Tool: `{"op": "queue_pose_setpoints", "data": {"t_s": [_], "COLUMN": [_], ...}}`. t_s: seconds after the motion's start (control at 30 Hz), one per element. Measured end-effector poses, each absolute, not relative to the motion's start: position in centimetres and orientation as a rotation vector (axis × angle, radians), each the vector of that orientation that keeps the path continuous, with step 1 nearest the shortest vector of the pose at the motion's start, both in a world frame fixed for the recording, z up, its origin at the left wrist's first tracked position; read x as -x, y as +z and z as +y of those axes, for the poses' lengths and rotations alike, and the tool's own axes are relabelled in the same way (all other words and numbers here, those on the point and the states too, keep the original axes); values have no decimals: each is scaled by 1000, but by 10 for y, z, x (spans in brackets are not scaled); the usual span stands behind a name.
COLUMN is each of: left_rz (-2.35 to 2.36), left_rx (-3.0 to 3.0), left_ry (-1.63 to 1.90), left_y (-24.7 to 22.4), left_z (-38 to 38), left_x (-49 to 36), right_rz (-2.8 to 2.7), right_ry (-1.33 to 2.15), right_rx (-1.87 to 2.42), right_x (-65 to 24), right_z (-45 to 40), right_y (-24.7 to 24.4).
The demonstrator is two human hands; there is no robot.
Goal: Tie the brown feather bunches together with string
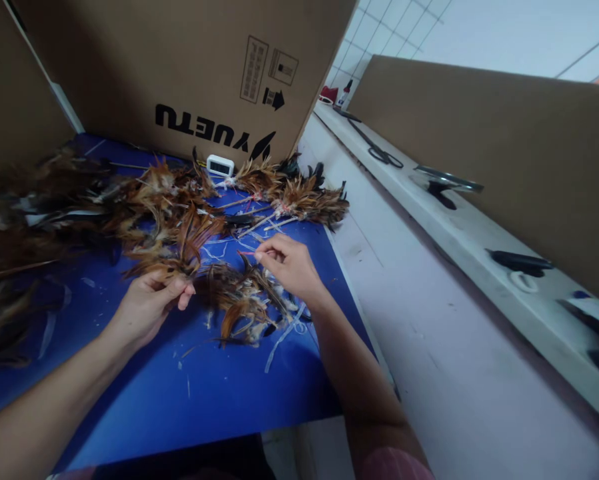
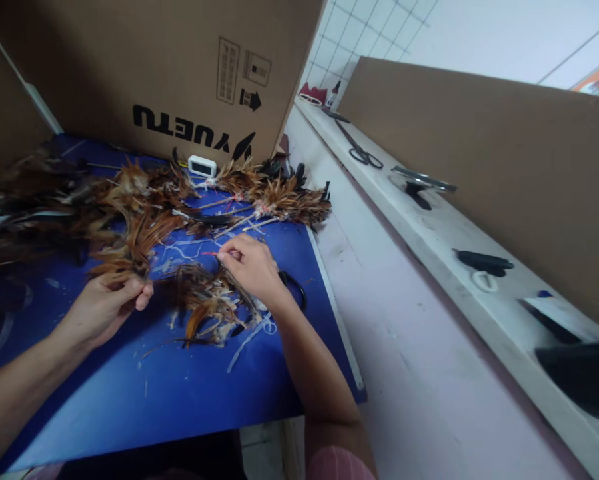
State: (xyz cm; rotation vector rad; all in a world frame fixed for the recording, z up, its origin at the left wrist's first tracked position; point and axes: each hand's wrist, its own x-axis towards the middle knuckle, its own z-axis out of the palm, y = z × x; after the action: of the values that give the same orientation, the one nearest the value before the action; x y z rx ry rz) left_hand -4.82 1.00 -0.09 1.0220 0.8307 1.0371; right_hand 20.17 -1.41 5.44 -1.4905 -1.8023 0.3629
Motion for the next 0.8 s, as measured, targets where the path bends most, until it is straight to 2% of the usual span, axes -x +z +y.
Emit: {"op": "queue_pose_setpoints", "data": {"t_s": [0.3,0.8], "left_rz": [815,826], "left_rx": [-1022,-1116], "left_ry": [976,921], "left_y": [-5,-5], "left_z": [5,1], "left_x": [48,43], "right_rz": [-1801,-1911], "right_ry": [697,521], "right_rx": [1328,1339], "right_x": [-162,-147], "right_z": [-23,-31], "right_y": [36,31]}}
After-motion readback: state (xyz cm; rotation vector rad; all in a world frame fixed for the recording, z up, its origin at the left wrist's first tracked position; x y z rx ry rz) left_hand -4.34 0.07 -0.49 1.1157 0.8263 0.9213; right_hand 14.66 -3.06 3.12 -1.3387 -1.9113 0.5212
